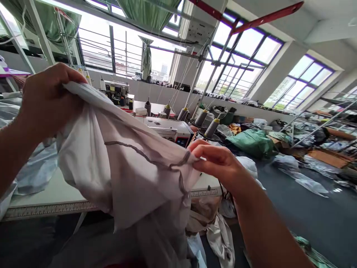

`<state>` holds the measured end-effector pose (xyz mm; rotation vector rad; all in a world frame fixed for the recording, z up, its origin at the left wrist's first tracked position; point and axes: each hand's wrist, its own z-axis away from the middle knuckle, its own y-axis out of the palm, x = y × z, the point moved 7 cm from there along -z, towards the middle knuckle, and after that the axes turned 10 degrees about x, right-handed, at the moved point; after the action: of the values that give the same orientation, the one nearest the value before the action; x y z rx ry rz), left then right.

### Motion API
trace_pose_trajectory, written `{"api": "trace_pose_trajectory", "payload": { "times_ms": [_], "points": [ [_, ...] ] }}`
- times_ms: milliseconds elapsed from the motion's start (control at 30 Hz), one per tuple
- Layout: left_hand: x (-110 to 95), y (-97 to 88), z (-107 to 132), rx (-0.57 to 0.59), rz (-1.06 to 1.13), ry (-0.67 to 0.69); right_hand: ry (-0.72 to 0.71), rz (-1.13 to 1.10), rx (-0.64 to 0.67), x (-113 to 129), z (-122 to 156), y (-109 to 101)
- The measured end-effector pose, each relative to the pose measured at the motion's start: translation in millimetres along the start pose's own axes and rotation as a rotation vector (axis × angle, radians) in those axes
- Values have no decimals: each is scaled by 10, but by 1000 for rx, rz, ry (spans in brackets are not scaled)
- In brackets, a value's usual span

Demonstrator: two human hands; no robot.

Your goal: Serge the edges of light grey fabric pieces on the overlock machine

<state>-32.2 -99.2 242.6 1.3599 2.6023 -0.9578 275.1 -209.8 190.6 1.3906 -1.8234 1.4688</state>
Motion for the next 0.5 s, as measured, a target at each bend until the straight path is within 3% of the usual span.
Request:
{"api": "trace_pose_trajectory", "payload": {
  "times_ms": [67,100,133,167,200,233,300,333,400,467,500],
  "points": [
    [-37,97,-21,94,227,-39,-208,-243,121,91,-122,233],
    [-88,136,-32,135,295,-23,-245,-368,76,52,-161,332],
    [-140,148,-44,158,326,13,-211,-439,81,-40,-196,506],
    [-178,139,-59,170,327,57,-82,-496,200,-182,-223,787],
    [-181,110,-76,174,314,94,33,-577,428,-291,-197,1134],
    [-134,66,-93,169,292,109,96,-598,567,-373,-147,1383],
    [109,-48,-110,136,226,53,229,-665,825,-513,2,1719],
    [279,-101,-92,124,166,-13,279,-664,832,-594,25,1738],
    [574,-135,40,176,-39,-137,331,-582,636,-775,-64,1529],
    [654,-31,333,309,-205,-146,317,-464,342,-884,-218,1173],
    [589,73,541,384,-215,-101,307,-450,216,-895,-277,1032]
  ]
}}
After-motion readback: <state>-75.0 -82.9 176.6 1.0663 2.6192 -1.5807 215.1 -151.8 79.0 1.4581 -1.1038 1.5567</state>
